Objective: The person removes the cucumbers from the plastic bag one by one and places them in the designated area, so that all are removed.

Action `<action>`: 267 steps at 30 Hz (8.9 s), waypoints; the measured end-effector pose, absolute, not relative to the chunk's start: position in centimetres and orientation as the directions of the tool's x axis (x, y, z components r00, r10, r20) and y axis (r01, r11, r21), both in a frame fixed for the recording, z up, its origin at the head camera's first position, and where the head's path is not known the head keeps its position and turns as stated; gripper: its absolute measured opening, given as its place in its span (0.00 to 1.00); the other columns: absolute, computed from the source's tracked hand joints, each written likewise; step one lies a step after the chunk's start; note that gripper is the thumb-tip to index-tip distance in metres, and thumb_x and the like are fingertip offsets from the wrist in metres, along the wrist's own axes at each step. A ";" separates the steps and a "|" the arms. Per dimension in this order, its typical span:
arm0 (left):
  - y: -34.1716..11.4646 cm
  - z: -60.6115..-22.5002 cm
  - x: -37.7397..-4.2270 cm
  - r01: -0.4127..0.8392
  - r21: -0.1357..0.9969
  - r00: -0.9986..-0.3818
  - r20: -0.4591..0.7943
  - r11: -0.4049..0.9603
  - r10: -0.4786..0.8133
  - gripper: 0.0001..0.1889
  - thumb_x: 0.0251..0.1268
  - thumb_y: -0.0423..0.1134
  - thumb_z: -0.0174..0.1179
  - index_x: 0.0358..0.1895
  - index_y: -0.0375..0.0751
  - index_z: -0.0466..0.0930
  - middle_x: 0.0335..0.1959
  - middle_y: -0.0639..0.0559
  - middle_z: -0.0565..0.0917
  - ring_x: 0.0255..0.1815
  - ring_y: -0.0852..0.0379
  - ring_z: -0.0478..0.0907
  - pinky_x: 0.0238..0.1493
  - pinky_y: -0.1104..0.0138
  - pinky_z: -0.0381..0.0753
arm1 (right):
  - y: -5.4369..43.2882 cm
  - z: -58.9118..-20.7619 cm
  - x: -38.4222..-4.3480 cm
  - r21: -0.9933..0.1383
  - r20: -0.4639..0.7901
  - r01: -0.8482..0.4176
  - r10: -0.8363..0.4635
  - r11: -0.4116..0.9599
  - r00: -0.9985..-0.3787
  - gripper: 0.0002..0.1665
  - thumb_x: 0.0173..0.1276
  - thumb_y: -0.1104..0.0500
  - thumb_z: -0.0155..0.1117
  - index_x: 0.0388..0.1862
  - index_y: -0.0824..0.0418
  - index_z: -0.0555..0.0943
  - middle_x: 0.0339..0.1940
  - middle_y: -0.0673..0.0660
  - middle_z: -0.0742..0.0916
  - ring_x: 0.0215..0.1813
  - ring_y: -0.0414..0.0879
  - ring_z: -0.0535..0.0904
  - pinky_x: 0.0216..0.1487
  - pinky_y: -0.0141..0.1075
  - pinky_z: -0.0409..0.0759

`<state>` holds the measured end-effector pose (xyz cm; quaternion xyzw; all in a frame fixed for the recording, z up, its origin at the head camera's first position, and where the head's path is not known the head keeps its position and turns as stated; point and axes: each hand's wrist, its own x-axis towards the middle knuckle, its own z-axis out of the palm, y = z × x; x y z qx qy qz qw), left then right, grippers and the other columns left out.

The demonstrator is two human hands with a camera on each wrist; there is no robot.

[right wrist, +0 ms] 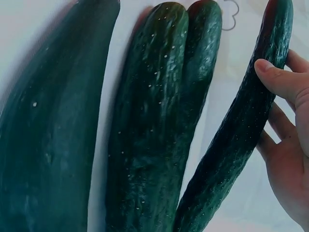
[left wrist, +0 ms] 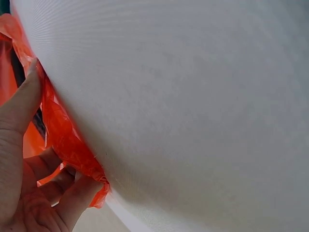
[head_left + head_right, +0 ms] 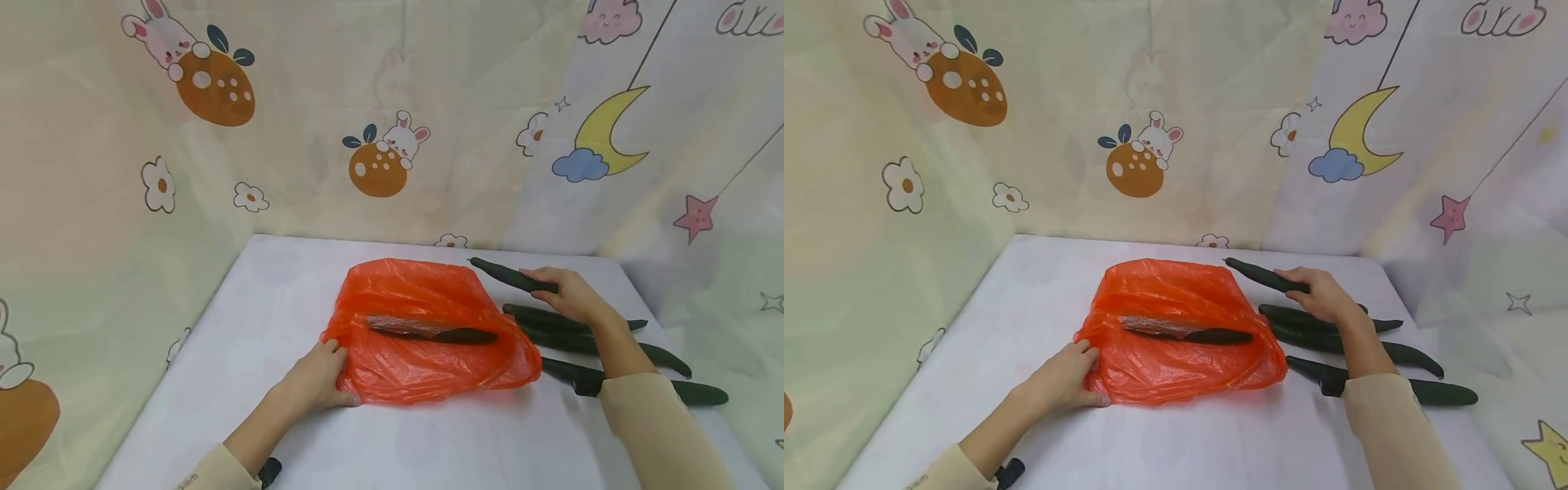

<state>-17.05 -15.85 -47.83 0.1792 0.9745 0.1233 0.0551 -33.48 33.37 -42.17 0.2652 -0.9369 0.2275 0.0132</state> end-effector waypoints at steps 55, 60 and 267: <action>-15.8 -48.0 -17.3 0.278 0.269 -0.946 -0.090 0.922 0.312 0.42 0.42 0.63 0.80 0.57 0.40 0.80 0.42 0.53 0.74 0.44 0.56 0.71 0.45 0.61 0.85 | 33.5 -44.2 -33.7 -0.481 -0.042 -0.326 -0.393 0.814 -0.919 0.31 0.76 0.61 0.61 0.76 0.62 0.69 0.73 0.67 0.75 0.75 0.68 0.66 0.70 0.71 0.61; -15.9 -47.8 -17.2 0.274 0.272 -0.946 -0.099 0.922 0.310 0.41 0.42 0.63 0.81 0.57 0.39 0.80 0.41 0.53 0.73 0.43 0.56 0.71 0.43 0.62 0.84 | 33.0 -43.0 -33.0 -0.469 0.028 -0.382 -0.419 0.796 -0.907 0.30 0.76 0.59 0.63 0.74 0.63 0.71 0.72 0.67 0.76 0.72 0.68 0.69 0.69 0.69 0.65; -16.1 -48.2 -17.9 0.361 0.241 -0.921 -0.058 0.901 0.384 0.42 0.46 0.63 0.78 0.59 0.36 0.81 0.48 0.48 0.79 0.47 0.52 0.76 0.51 0.57 0.83 | 12.9 -43.7 -24.1 -0.593 -0.026 -0.650 -0.818 0.475 -0.574 0.36 0.69 0.58 0.73 0.72 0.35 0.75 0.58 0.37 0.83 0.59 0.36 0.77 0.62 0.37 0.79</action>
